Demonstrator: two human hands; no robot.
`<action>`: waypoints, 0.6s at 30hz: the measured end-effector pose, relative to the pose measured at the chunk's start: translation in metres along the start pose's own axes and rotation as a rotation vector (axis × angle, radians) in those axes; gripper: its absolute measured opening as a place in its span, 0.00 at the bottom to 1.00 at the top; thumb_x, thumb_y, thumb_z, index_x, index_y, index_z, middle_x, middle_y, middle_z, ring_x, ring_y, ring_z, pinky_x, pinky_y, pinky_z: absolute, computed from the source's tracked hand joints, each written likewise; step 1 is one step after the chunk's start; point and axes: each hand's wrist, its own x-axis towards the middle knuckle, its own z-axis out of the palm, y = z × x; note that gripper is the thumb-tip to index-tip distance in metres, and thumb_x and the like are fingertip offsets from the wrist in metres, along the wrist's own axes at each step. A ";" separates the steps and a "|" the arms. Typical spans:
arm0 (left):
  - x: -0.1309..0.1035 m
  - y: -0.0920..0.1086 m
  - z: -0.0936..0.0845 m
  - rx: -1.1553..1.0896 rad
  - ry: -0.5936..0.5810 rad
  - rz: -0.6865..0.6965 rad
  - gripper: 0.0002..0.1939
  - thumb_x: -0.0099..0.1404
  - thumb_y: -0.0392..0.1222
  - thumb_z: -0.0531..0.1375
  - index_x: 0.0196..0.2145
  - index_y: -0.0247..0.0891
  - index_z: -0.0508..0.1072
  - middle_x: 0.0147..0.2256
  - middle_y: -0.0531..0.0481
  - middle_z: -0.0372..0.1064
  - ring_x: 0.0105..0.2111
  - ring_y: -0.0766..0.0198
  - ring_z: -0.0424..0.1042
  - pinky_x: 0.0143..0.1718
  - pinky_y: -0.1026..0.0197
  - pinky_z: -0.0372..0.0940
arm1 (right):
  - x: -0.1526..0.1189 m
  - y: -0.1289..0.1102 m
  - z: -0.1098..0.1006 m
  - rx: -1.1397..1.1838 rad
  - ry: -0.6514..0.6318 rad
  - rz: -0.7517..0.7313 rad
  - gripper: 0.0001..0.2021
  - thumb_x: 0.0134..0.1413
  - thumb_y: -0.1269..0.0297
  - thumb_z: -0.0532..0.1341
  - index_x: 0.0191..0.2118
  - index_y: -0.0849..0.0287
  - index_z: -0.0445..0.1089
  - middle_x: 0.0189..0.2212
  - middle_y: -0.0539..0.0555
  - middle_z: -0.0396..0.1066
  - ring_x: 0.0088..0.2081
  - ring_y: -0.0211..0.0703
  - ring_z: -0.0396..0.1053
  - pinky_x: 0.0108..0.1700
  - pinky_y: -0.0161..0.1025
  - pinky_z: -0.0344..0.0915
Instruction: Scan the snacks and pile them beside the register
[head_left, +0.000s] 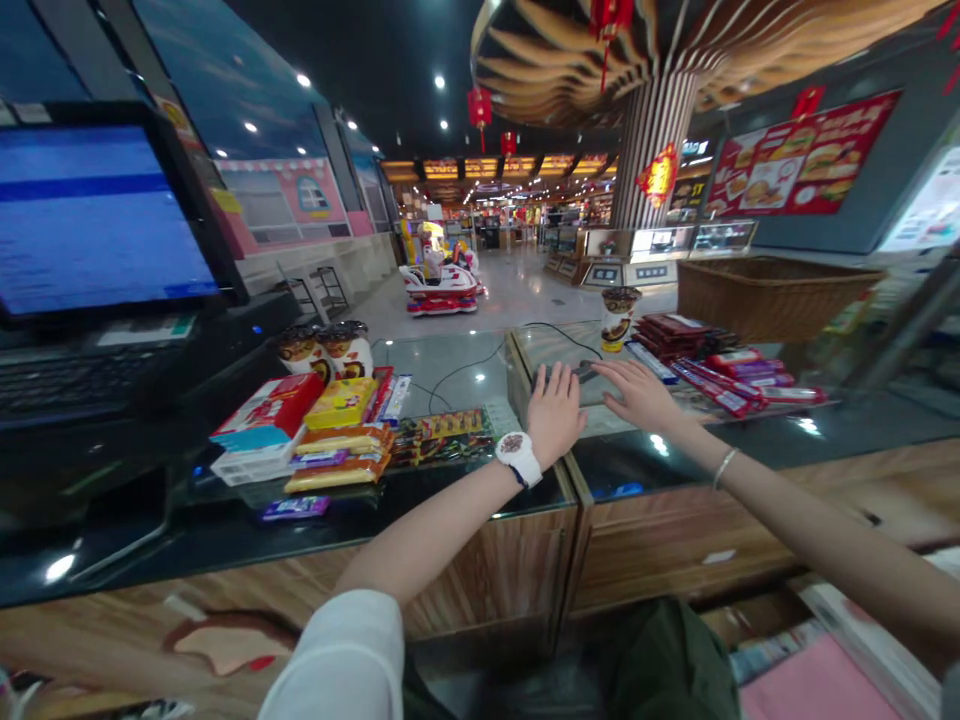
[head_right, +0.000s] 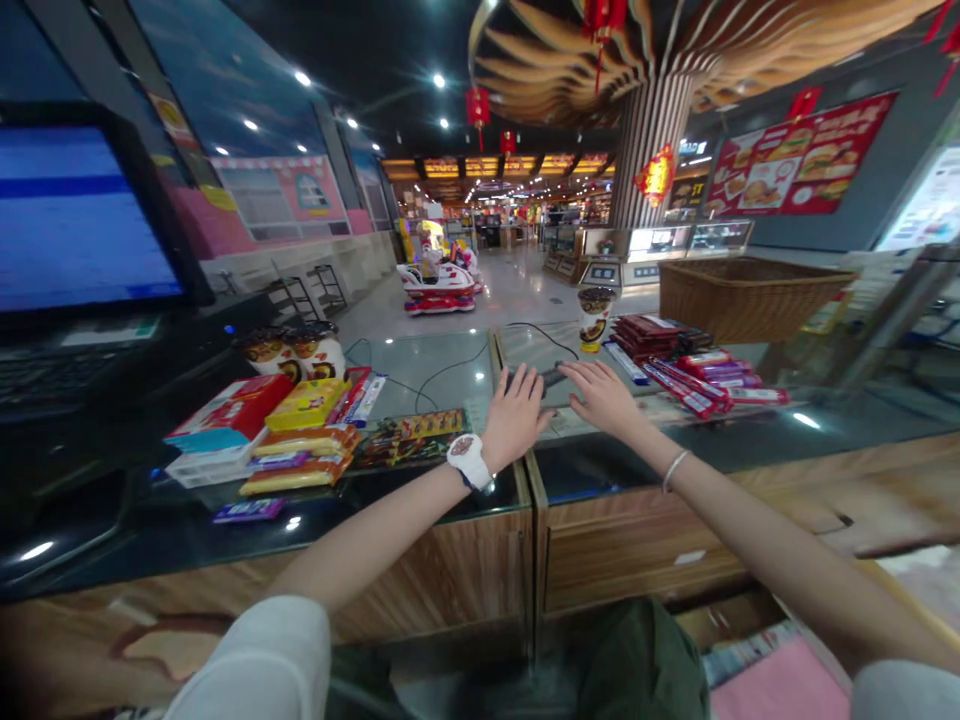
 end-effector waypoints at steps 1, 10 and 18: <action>0.006 0.007 0.003 -0.006 -0.001 0.036 0.32 0.71 0.49 0.52 0.64 0.22 0.59 0.67 0.33 0.51 0.69 0.47 0.46 0.70 0.43 0.35 | -0.008 0.009 0.000 -0.021 -0.004 0.021 0.27 0.60 0.63 0.53 0.65 0.61 0.60 0.62 0.61 0.64 0.62 0.54 0.61 0.65 0.54 0.52; 0.066 0.056 0.042 -0.036 0.015 0.187 0.35 0.70 0.52 0.51 0.65 0.23 0.58 0.68 0.32 0.48 0.70 0.47 0.44 0.70 0.40 0.33 | -0.042 0.063 -0.005 -0.163 -0.051 0.221 0.30 0.60 0.62 0.53 0.66 0.66 0.57 0.65 0.64 0.60 0.65 0.56 0.57 0.66 0.56 0.49; 0.123 0.082 0.069 -0.072 0.001 0.191 0.33 0.68 0.45 0.51 0.65 0.21 0.56 0.68 0.32 0.49 0.70 0.48 0.44 0.70 0.41 0.34 | -0.033 0.093 0.004 -0.170 -0.137 0.297 0.33 0.56 0.63 0.55 0.67 0.67 0.55 0.68 0.65 0.54 0.68 0.58 0.52 0.68 0.59 0.43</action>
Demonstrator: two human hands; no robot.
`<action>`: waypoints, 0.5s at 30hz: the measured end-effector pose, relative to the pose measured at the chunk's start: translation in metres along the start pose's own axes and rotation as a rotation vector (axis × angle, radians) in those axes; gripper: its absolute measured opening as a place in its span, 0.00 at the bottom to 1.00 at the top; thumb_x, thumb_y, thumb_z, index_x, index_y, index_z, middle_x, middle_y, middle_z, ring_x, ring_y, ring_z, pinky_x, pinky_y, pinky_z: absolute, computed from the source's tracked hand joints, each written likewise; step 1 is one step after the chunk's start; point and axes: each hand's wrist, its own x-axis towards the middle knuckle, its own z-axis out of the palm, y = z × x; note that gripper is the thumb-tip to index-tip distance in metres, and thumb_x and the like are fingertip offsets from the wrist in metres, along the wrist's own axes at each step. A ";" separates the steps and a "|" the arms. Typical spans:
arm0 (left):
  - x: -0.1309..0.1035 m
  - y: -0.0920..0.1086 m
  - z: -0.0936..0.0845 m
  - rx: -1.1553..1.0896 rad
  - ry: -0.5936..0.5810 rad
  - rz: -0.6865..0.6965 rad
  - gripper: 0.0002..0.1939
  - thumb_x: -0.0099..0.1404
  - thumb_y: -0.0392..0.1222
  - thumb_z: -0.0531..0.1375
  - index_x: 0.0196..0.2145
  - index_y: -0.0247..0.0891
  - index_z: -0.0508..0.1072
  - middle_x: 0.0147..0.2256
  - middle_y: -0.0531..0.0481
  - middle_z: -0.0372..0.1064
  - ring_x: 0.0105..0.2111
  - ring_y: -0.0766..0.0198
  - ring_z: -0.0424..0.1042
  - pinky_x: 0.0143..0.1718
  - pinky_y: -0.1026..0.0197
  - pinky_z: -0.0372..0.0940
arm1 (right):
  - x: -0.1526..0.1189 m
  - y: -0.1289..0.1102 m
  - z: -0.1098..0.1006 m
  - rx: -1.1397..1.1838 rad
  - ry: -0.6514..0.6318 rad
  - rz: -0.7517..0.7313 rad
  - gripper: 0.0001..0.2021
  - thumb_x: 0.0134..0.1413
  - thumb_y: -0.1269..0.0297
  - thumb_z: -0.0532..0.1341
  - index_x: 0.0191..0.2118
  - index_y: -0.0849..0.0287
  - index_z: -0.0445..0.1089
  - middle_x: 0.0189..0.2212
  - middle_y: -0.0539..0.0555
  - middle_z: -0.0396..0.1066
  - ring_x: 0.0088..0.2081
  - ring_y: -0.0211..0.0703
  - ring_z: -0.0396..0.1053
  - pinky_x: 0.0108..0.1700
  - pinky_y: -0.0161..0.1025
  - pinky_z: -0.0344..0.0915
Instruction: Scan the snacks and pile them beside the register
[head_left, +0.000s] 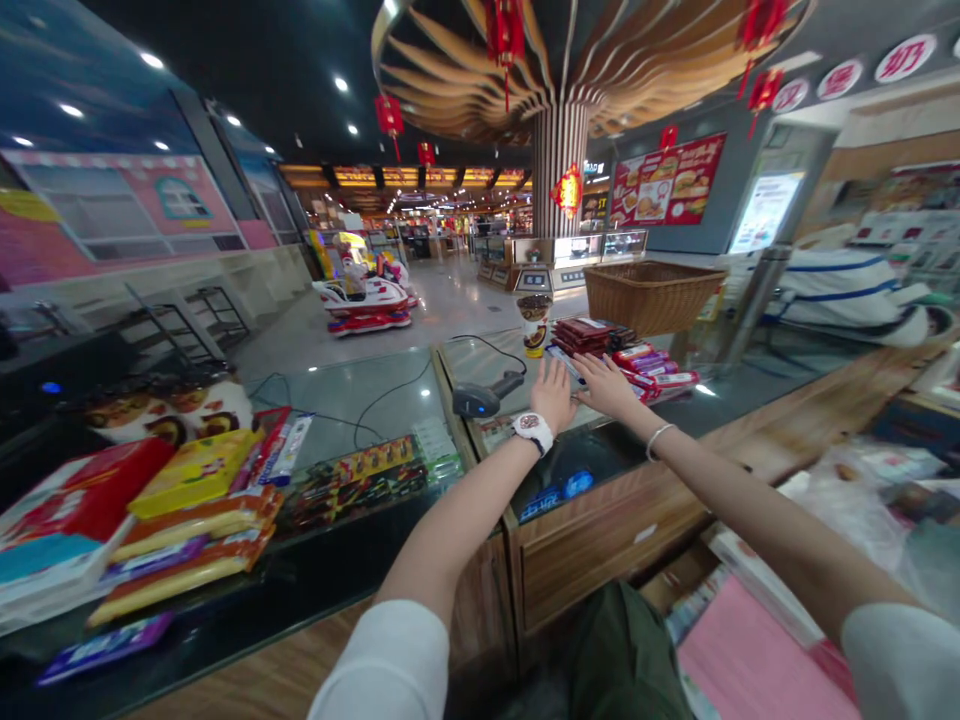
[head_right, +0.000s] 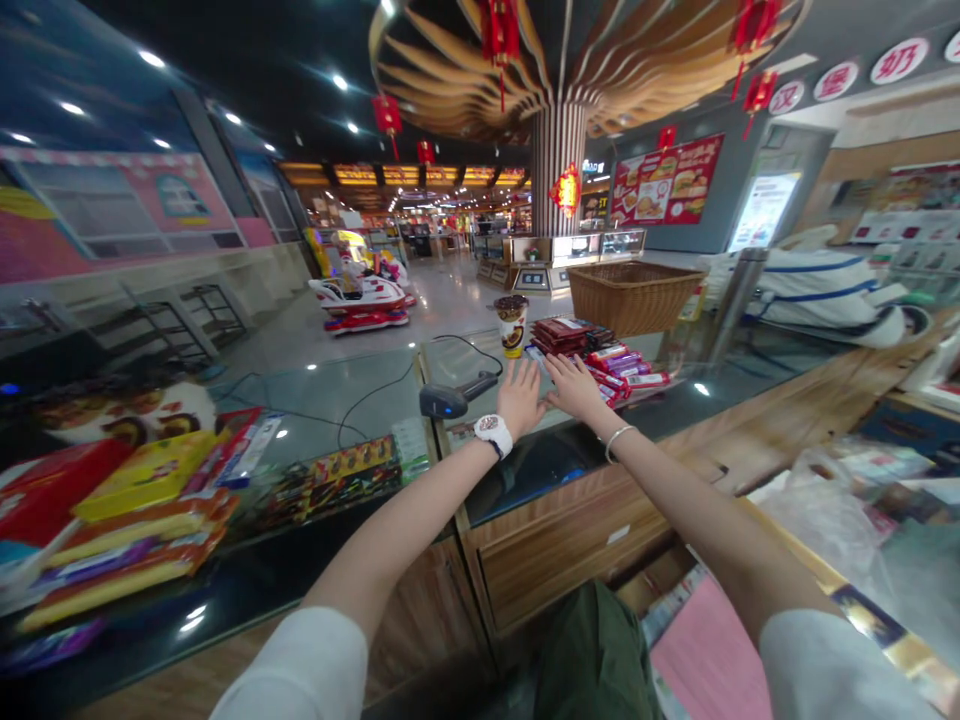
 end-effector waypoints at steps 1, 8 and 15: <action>0.005 0.001 0.003 -0.006 -0.001 0.004 0.33 0.68 0.44 0.52 0.65 0.20 0.56 0.68 0.32 0.49 0.70 0.48 0.45 0.70 0.41 0.34 | 0.002 0.003 0.002 0.002 -0.005 0.011 0.33 0.56 0.63 0.55 0.67 0.68 0.56 0.67 0.65 0.54 0.68 0.58 0.52 0.68 0.59 0.43; 0.022 -0.003 0.015 -0.074 0.000 0.001 0.31 0.69 0.43 0.49 0.64 0.21 0.59 0.68 0.34 0.50 0.69 0.47 0.46 0.70 0.41 0.35 | 0.008 0.010 0.015 0.033 -0.008 0.079 0.31 0.57 0.64 0.53 0.66 0.67 0.57 0.65 0.63 0.58 0.67 0.56 0.53 0.69 0.58 0.44; 0.014 -0.013 0.018 -0.110 -0.039 -0.064 0.30 0.69 0.44 0.51 0.65 0.27 0.59 0.67 0.39 0.52 0.69 0.48 0.48 0.70 0.41 0.37 | 0.009 0.012 0.019 0.040 -0.036 0.061 0.26 0.59 0.66 0.52 0.62 0.64 0.63 0.60 0.62 0.67 0.65 0.55 0.57 0.69 0.58 0.42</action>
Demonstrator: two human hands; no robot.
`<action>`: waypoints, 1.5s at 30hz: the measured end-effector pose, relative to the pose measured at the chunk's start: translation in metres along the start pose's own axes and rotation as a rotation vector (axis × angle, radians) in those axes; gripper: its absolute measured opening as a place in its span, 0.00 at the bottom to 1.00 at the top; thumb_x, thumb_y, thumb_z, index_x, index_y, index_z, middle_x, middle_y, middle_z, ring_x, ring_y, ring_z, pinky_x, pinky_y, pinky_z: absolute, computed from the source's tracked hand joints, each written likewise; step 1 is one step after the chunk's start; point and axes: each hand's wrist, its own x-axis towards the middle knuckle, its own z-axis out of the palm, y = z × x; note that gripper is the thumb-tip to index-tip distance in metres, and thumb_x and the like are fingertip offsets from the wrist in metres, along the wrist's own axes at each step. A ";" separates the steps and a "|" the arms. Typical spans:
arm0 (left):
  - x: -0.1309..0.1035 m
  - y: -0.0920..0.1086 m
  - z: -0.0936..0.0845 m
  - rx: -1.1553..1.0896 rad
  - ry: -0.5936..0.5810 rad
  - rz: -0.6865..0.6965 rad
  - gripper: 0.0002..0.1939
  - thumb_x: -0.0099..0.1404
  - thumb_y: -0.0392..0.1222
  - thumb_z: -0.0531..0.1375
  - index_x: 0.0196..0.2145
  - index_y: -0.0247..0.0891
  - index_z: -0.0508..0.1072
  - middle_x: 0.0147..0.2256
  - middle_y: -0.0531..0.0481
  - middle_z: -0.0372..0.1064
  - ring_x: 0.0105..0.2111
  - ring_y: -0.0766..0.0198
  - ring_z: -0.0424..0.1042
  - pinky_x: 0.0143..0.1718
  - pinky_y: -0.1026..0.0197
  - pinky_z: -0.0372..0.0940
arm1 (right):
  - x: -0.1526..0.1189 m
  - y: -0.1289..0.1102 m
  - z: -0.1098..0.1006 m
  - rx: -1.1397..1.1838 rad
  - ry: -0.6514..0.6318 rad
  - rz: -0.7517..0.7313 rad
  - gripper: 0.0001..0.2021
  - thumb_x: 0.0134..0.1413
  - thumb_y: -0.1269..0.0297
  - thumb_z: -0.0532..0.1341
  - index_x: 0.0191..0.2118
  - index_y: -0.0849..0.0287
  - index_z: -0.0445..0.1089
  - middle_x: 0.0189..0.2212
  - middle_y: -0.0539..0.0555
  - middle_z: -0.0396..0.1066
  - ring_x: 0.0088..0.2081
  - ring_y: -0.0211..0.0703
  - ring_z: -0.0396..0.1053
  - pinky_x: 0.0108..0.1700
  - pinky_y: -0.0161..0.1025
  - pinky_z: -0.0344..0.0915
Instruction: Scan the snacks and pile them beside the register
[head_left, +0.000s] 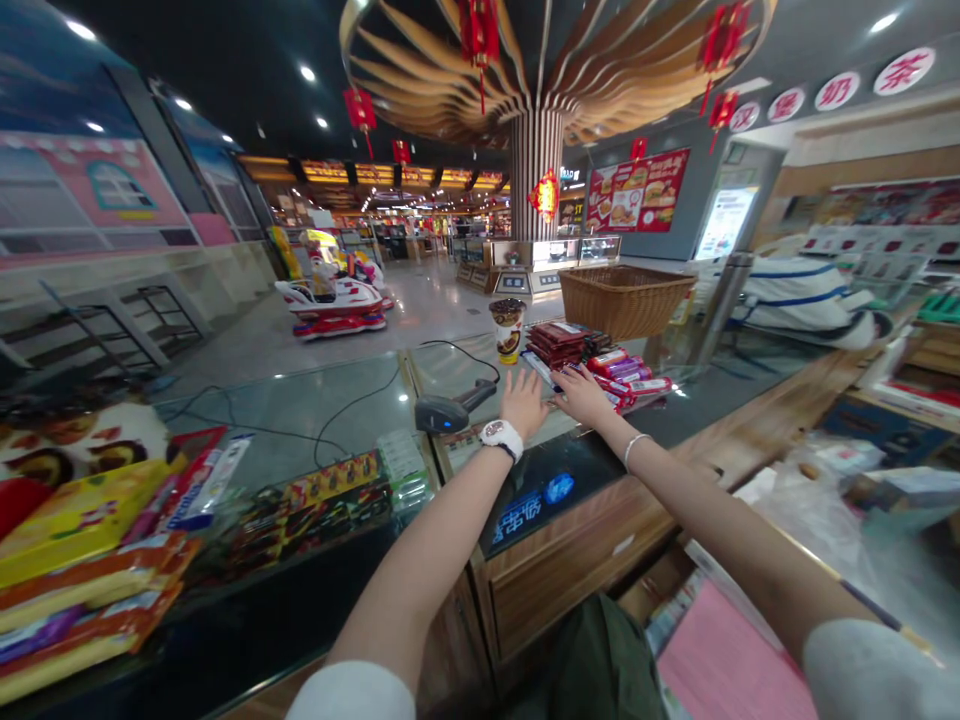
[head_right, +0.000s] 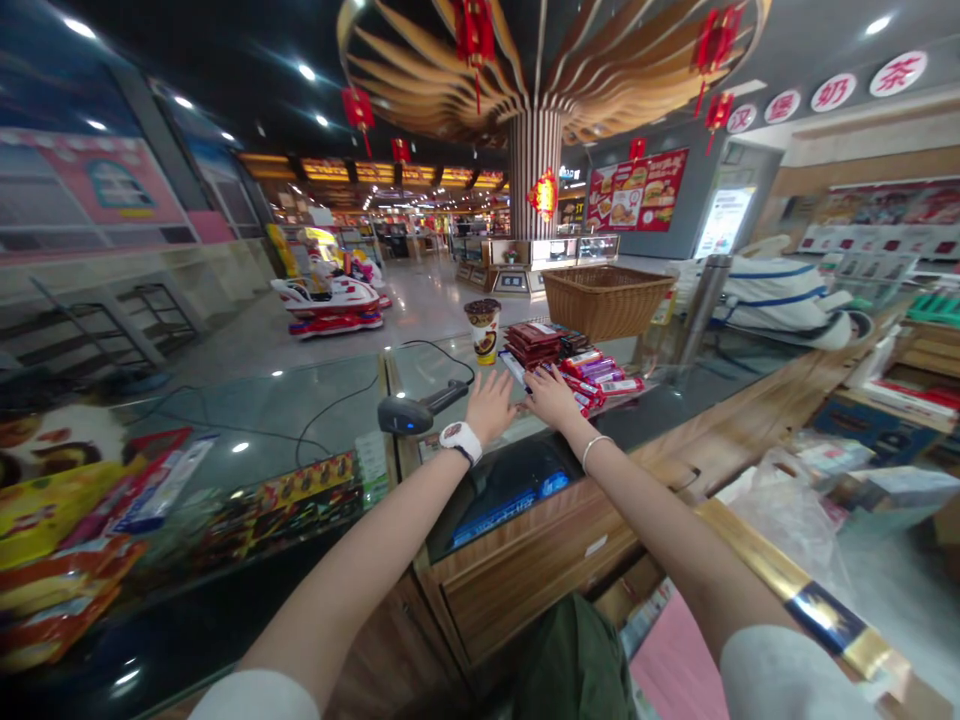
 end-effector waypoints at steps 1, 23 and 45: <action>0.000 0.000 0.000 0.003 -0.008 -0.003 0.30 0.70 0.44 0.50 0.65 0.27 0.59 0.67 0.39 0.52 0.69 0.48 0.48 0.70 0.41 0.37 | 0.000 0.000 -0.001 0.002 0.000 -0.007 0.25 0.59 0.66 0.52 0.61 0.63 0.64 0.59 0.62 0.68 0.64 0.55 0.58 0.69 0.58 0.42; -0.003 -0.004 -0.012 0.121 0.238 0.046 0.11 0.70 0.34 0.54 0.45 0.38 0.73 0.45 0.44 0.75 0.46 0.52 0.72 0.60 0.43 0.58 | -0.007 -0.017 -0.012 0.030 0.412 -0.274 0.07 0.61 0.67 0.57 0.37 0.57 0.74 0.32 0.56 0.77 0.39 0.48 0.72 0.61 0.50 0.60; -0.123 -0.108 -0.086 0.273 0.532 0.329 0.09 0.69 0.33 0.56 0.41 0.42 0.75 0.43 0.50 0.78 0.40 0.61 0.75 0.58 0.47 0.63 | 0.013 -0.111 -0.036 0.105 0.590 -0.673 0.13 0.65 0.67 0.56 0.51 0.52 0.73 0.48 0.54 0.77 0.43 0.44 0.73 0.53 0.47 0.66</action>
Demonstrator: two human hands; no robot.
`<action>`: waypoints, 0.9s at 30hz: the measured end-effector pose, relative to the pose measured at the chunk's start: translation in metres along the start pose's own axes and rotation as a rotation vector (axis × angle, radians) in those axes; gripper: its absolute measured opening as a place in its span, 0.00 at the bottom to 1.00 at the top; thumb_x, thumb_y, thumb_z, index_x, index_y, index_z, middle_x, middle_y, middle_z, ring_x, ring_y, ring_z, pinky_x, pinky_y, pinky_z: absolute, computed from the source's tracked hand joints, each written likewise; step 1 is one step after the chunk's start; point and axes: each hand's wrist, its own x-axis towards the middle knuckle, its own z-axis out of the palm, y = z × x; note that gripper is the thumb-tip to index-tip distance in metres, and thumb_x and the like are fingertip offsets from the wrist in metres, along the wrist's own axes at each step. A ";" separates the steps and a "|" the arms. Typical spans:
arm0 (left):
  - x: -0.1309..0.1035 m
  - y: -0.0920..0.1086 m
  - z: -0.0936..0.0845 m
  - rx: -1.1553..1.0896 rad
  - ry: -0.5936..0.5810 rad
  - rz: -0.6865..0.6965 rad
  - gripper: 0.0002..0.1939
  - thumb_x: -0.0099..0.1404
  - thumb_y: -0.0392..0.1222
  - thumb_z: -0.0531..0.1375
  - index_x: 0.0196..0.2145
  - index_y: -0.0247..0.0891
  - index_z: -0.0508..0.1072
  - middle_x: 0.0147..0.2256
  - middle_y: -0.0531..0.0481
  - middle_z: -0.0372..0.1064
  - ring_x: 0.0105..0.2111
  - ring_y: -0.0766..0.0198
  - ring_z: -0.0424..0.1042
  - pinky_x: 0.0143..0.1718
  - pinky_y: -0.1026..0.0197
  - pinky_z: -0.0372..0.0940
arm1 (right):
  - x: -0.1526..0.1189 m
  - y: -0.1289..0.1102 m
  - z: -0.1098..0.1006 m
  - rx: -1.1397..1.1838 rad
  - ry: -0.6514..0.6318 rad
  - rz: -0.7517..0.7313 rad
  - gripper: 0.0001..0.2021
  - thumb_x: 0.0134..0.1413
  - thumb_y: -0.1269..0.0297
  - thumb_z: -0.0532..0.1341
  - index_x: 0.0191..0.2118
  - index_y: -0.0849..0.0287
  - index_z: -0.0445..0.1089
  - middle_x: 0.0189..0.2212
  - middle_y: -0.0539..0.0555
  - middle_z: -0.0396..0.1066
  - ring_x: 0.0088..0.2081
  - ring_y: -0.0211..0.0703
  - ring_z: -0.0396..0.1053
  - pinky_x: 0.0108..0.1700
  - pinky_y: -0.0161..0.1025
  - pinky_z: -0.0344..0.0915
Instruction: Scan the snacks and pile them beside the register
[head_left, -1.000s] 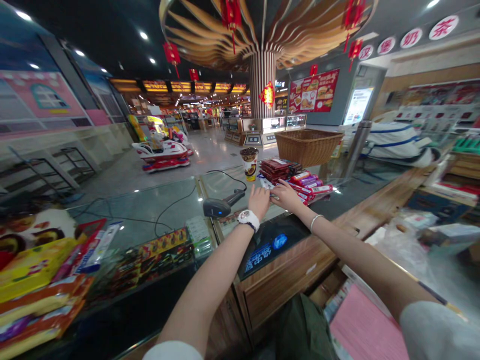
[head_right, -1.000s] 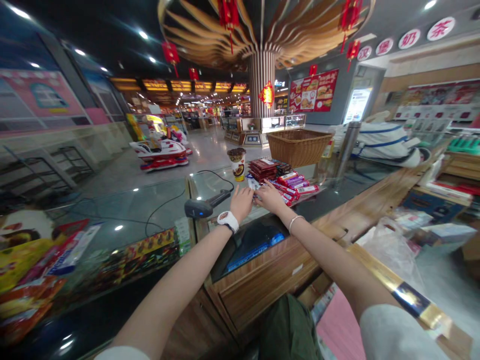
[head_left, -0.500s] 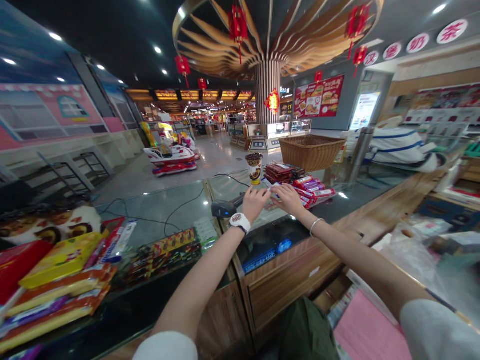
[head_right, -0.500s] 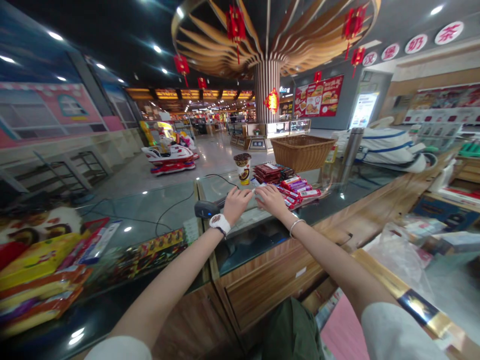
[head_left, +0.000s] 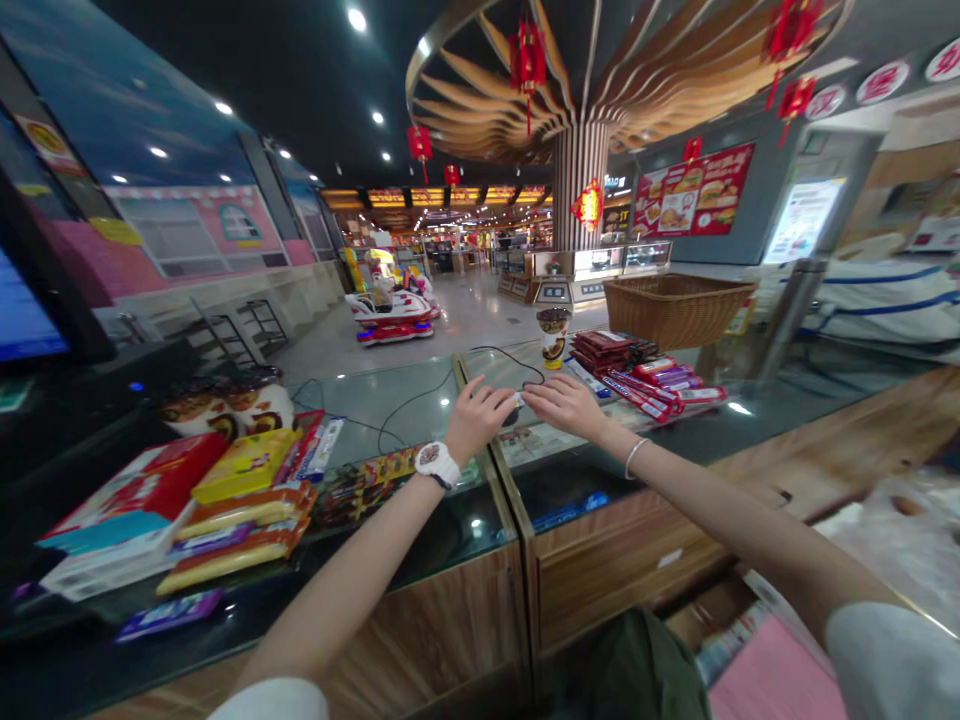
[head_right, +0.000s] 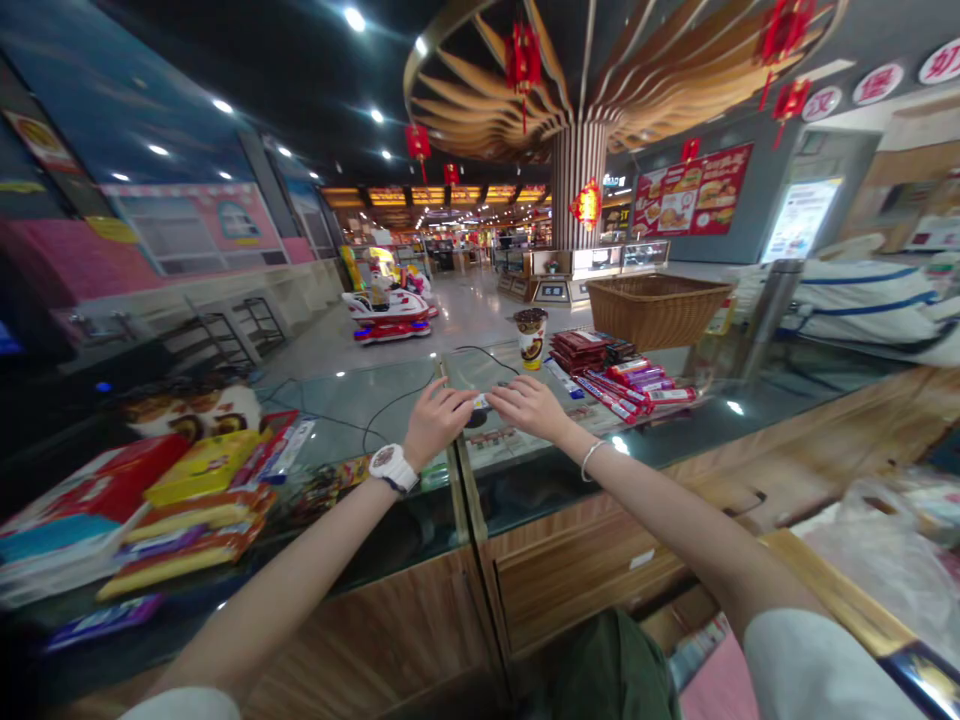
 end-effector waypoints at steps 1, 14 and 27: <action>-0.006 -0.006 -0.007 0.017 0.005 -0.004 0.09 0.69 0.33 0.56 0.40 0.42 0.75 0.43 0.50 0.78 0.40 0.61 0.74 0.58 0.47 0.62 | 0.008 -0.005 0.003 0.026 0.007 -0.008 0.13 0.65 0.67 0.57 0.51 0.53 0.73 0.48 0.54 0.77 0.44 0.45 0.73 0.53 0.48 0.66; -0.080 -0.073 -0.051 0.117 -0.054 -0.155 0.09 0.70 0.33 0.54 0.38 0.40 0.74 0.45 0.50 0.78 0.41 0.62 0.75 0.55 0.50 0.66 | 0.103 -0.063 0.058 0.343 -0.022 0.067 0.08 0.61 0.69 0.62 0.45 0.54 0.76 0.44 0.55 0.79 0.46 0.45 0.75 0.56 0.48 0.62; -0.081 -0.064 -0.057 0.021 -0.150 -0.204 0.09 0.69 0.41 0.58 0.46 0.41 0.73 0.52 0.47 0.74 0.50 0.61 0.73 0.62 0.48 0.60 | 0.088 -0.073 0.060 0.279 0.104 0.144 0.07 0.63 0.66 0.60 0.42 0.52 0.75 0.46 0.54 0.78 0.46 0.48 0.71 0.53 0.49 0.64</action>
